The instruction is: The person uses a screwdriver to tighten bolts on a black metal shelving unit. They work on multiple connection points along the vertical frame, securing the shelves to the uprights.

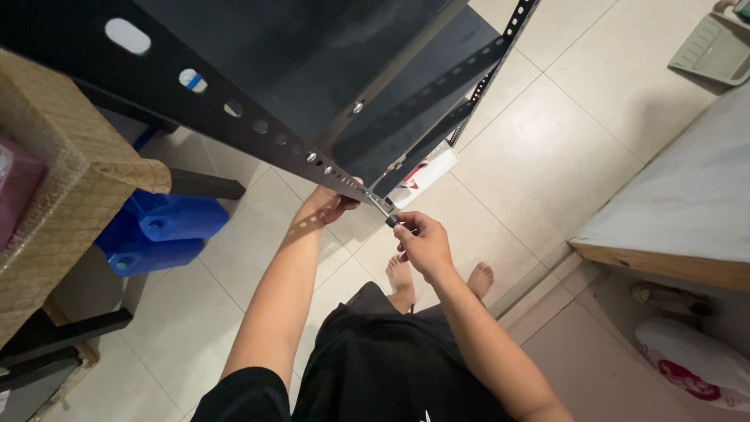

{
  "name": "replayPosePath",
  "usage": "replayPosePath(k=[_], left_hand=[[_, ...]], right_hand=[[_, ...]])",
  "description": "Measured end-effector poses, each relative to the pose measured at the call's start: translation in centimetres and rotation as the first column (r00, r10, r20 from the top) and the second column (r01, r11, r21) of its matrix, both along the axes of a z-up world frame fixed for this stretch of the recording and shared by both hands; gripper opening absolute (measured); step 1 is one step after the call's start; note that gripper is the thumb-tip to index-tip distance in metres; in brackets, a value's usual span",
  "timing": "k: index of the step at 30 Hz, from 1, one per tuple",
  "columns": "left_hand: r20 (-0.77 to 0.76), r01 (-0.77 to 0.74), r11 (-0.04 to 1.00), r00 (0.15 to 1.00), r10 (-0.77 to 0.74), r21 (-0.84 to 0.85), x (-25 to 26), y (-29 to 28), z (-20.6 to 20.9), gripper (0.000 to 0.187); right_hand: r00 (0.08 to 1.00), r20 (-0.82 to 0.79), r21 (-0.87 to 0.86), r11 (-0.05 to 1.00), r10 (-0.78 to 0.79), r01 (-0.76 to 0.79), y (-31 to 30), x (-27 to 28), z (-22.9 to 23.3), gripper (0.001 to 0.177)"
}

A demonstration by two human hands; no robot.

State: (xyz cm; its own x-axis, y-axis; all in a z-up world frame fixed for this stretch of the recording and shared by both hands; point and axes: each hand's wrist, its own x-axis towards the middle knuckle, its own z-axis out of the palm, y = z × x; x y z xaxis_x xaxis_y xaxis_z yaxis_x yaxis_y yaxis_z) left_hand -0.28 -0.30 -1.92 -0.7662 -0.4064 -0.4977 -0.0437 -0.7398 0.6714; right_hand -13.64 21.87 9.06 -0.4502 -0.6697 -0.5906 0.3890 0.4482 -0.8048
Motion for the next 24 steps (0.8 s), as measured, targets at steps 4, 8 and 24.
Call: replayPosePath(k=[4,8,24], left_hand=[[0.038,-0.036,0.999,0.999,0.035,0.036,0.2,0.2,-0.4,0.023],[-0.15,-0.023,0.999,0.988,0.029,0.043,0.4,0.6,-0.1,0.031],[-0.172,0.04,0.998,0.985,-0.031,0.046,0.8,-0.4,-0.9,0.026]], right_hand=[[1.0,0.021,-0.006,1.0,0.001,-0.001,0.0,0.1,-0.4,0.02],[0.999,-0.032,-0.023,1.0,-0.004,0.003,0.2,0.3,-0.6,0.019],[0.92,-0.387,-0.072,0.997,-0.066,0.041,0.9,1.4,-1.9,0.017]])
